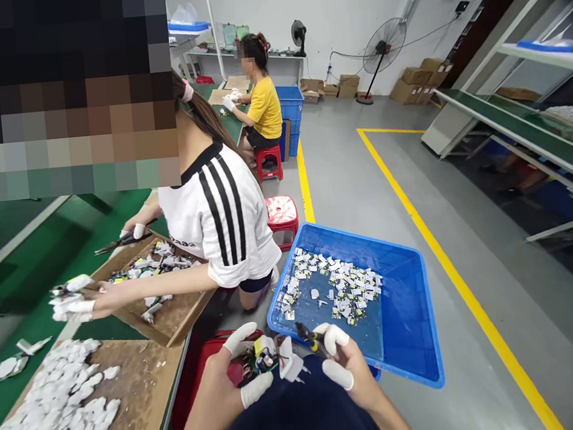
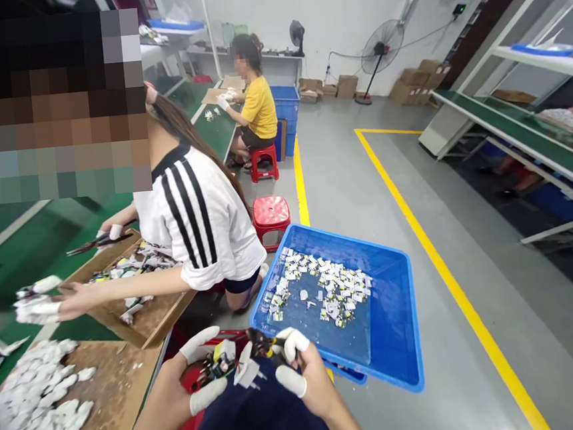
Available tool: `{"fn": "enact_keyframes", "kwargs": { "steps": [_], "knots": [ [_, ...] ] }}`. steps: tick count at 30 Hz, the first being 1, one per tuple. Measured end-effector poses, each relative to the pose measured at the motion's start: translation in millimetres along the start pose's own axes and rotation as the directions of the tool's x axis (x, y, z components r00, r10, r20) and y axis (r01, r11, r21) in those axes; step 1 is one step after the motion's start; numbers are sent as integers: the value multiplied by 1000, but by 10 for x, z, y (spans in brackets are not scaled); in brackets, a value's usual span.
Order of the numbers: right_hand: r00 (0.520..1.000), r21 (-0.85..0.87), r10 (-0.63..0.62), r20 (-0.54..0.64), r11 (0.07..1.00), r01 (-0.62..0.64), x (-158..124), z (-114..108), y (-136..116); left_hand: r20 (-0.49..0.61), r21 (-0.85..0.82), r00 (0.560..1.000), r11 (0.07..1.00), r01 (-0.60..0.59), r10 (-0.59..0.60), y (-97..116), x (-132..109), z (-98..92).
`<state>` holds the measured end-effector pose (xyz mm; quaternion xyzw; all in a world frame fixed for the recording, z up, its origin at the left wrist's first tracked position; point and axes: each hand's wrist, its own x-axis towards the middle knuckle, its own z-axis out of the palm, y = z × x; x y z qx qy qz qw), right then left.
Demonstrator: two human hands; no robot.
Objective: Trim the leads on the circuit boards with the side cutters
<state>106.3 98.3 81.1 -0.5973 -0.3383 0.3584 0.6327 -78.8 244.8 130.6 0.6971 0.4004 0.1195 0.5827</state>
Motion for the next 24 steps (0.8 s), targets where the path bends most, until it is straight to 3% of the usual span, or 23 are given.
{"fn": "enact_keyframes", "kwargs": {
  "steps": [3,7,10,14,20,24],
  "knots": [
    [998,75,18,-60,997,-14,21,182,111,64,-132,998,991,31,-22,-58,-59,-22],
    [995,18,26,-93,1000,-24,121,348,135,107,-306,994,952,29,5,-139,-96,36],
    [998,-92,-28,-55,995,23,220,406,46,145,-409,988,912,12,52,-198,-66,126],
    [992,-218,-119,31,968,123,311,437,-39,78,-555,994,832,-21,77,-281,-21,208],
    [989,-281,-65,129,955,99,337,459,-18,-73,-604,995,791,-98,67,-315,7,271],
    [969,-257,5,248,964,61,375,438,-39,-62,-503,996,860,-86,63,-236,-25,287]
  ]
}}
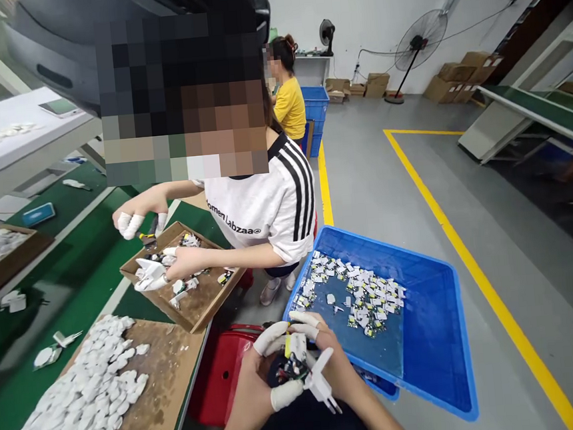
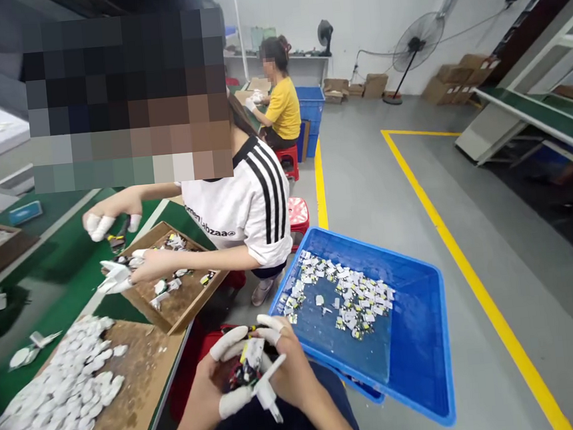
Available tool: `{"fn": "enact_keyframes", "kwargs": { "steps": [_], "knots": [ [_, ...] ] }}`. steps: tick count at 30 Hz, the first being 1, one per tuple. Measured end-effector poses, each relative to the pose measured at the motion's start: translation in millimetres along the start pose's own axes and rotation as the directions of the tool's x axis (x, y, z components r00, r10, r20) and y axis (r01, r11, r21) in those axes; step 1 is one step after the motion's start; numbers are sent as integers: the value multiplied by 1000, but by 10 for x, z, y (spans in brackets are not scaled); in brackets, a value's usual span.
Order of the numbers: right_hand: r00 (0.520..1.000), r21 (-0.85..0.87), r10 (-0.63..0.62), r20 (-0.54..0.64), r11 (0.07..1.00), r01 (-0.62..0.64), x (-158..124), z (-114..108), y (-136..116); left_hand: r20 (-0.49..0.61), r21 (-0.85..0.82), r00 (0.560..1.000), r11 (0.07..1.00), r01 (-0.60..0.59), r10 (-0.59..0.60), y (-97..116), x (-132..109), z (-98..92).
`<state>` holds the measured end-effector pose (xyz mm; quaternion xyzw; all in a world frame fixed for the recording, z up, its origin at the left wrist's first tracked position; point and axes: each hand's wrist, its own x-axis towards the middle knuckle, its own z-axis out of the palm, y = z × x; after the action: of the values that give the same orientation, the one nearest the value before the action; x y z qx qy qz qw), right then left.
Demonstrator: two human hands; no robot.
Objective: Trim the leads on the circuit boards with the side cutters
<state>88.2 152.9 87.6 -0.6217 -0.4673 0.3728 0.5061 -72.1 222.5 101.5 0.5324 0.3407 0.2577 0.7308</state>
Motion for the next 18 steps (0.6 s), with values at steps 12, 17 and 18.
{"fn": "enact_keyframes", "kwargs": {
  "steps": [12,17,18],
  "knots": [
    [990,137,88,114,985,-103,47,8,99,130,272,991,961,-38,3,296,-149,38],
    [994,53,16,-110,999,-11,14,-192,168,11,386,1000,922,0,-4,391,-251,-199],
    [990,46,7,-141,999,0,12,-245,178,-24,391,1000,921,7,3,413,-261,-236]
  ]
}}
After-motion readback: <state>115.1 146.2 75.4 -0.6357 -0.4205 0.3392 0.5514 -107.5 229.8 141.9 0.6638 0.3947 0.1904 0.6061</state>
